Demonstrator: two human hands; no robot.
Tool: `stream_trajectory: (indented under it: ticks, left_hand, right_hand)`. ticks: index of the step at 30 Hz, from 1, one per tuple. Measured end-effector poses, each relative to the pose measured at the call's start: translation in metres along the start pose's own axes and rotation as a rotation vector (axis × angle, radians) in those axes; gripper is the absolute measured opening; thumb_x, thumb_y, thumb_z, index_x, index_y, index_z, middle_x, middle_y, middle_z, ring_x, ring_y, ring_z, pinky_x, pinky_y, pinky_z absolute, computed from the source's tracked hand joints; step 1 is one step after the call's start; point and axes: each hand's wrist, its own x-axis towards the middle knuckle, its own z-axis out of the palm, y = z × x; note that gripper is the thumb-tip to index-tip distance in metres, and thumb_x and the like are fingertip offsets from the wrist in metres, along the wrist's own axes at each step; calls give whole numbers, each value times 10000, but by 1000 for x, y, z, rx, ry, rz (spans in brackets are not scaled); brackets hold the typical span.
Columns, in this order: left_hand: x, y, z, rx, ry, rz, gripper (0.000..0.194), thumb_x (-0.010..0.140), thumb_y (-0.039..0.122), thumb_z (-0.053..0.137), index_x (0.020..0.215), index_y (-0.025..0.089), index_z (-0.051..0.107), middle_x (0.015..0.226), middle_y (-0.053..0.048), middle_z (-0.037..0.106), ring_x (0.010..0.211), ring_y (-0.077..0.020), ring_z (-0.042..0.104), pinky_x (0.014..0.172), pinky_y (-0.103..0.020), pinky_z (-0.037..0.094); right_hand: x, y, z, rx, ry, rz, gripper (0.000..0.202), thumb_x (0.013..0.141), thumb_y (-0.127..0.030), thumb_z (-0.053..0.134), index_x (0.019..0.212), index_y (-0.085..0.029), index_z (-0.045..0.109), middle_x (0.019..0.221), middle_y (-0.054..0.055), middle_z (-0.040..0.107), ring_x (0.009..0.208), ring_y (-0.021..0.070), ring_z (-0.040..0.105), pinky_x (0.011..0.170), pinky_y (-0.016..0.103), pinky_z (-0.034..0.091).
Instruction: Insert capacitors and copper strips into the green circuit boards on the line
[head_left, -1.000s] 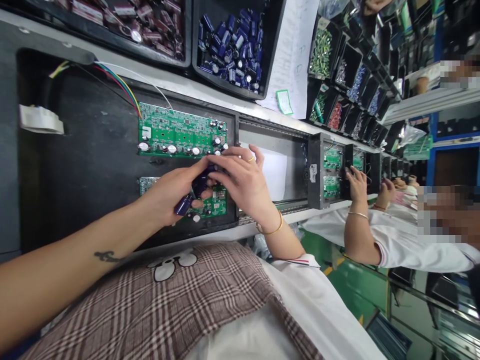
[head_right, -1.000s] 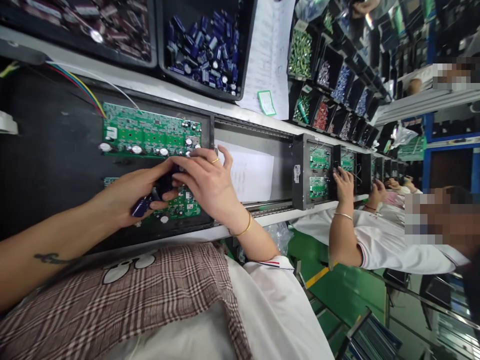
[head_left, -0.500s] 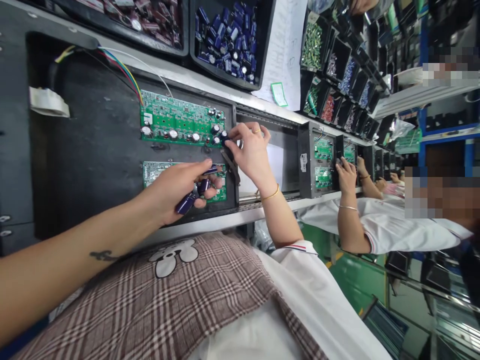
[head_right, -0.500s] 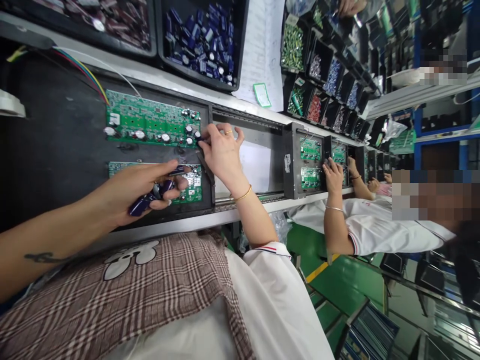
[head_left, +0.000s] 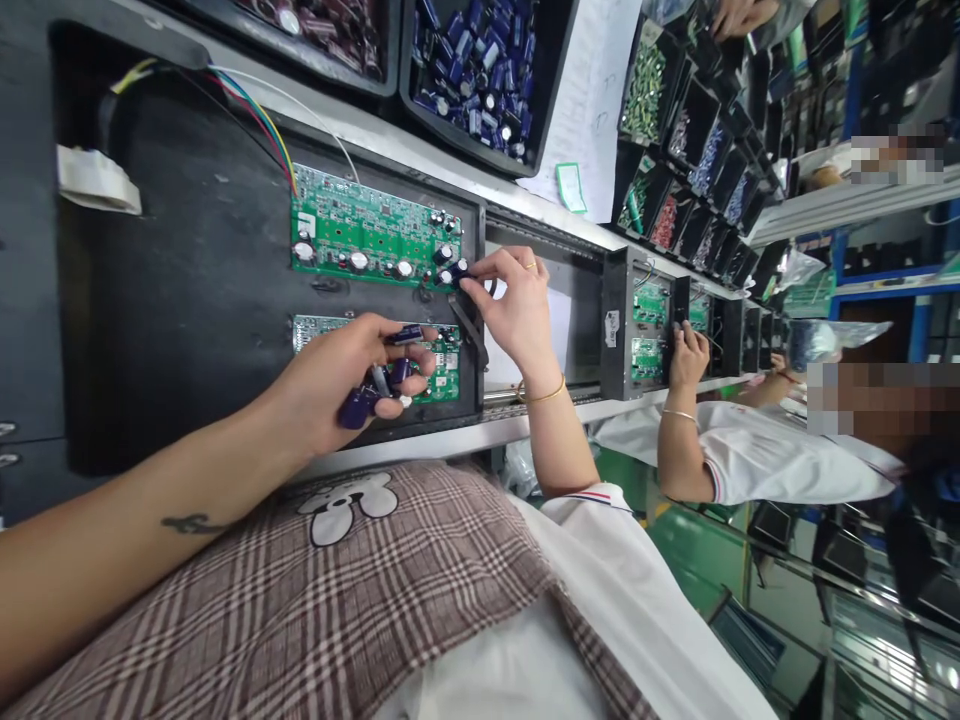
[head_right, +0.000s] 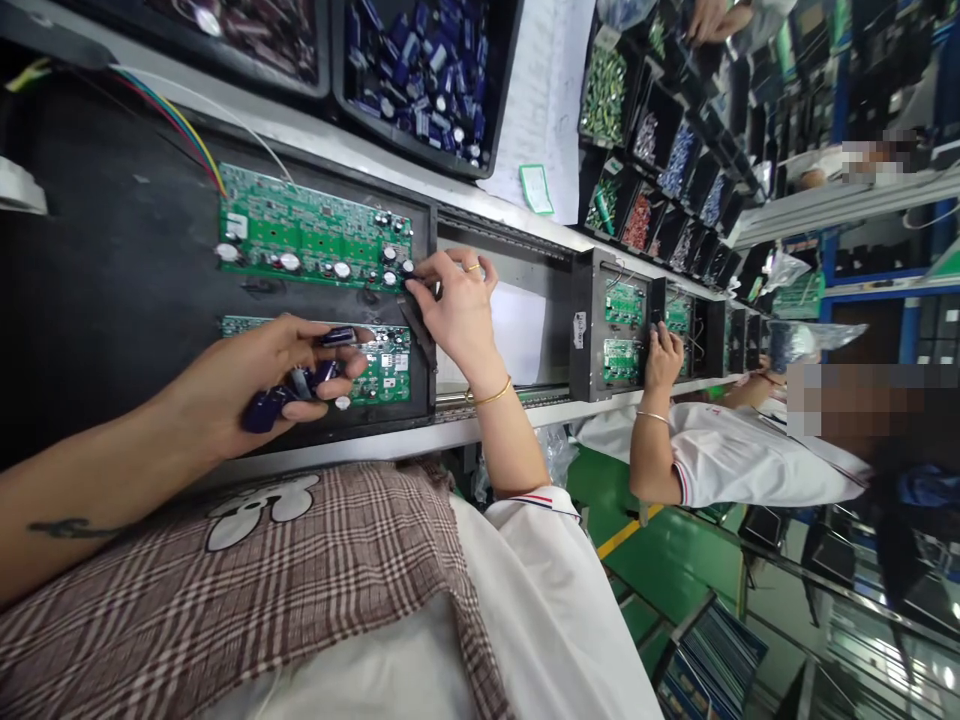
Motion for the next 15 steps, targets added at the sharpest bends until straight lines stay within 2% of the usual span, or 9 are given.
stream_trajectory:
  ticks: [5,9,11,15]
  left_hand:
    - [3,0,-1,-5,38,18,210,928,201,464,1015,97,624,740,-99,630,459,-118,496,286,-168,275]
    - [4,3,0,-16,58,35,243,953,189,441,1050,87,639,706,-91,627,450,-112,486,290,-162,265]
    - [3,4,0,-28,72,38,256,968,185,431,1062,82,645,693,-83,619,449,-108,483,291,-158,262]
    - [3,4,2,-40,100,35,273,1006,165,409,1039,60,658,702,-79,612,454,-95,490,292,-149,262]
  right_hand:
    - [-1,4,3,8,56,-1,122,1012,-320,606,957,-229,666,1022,31,715,1168,225,611,1178,548,357]
    - [-1,6,2,31,44,-13,113,1000,-325,626,952,-235,672,1003,20,723,1138,216,623,1173,529,376]
    - [-1,5,3,22,38,-31,111,1003,-331,618,967,-241,671,1002,24,723,1160,226,616,1192,554,351]
    - [-4,0,13,-33,60,-70,125,1029,-302,560,1000,-237,662,1048,59,715,1262,267,569,1242,658,210]
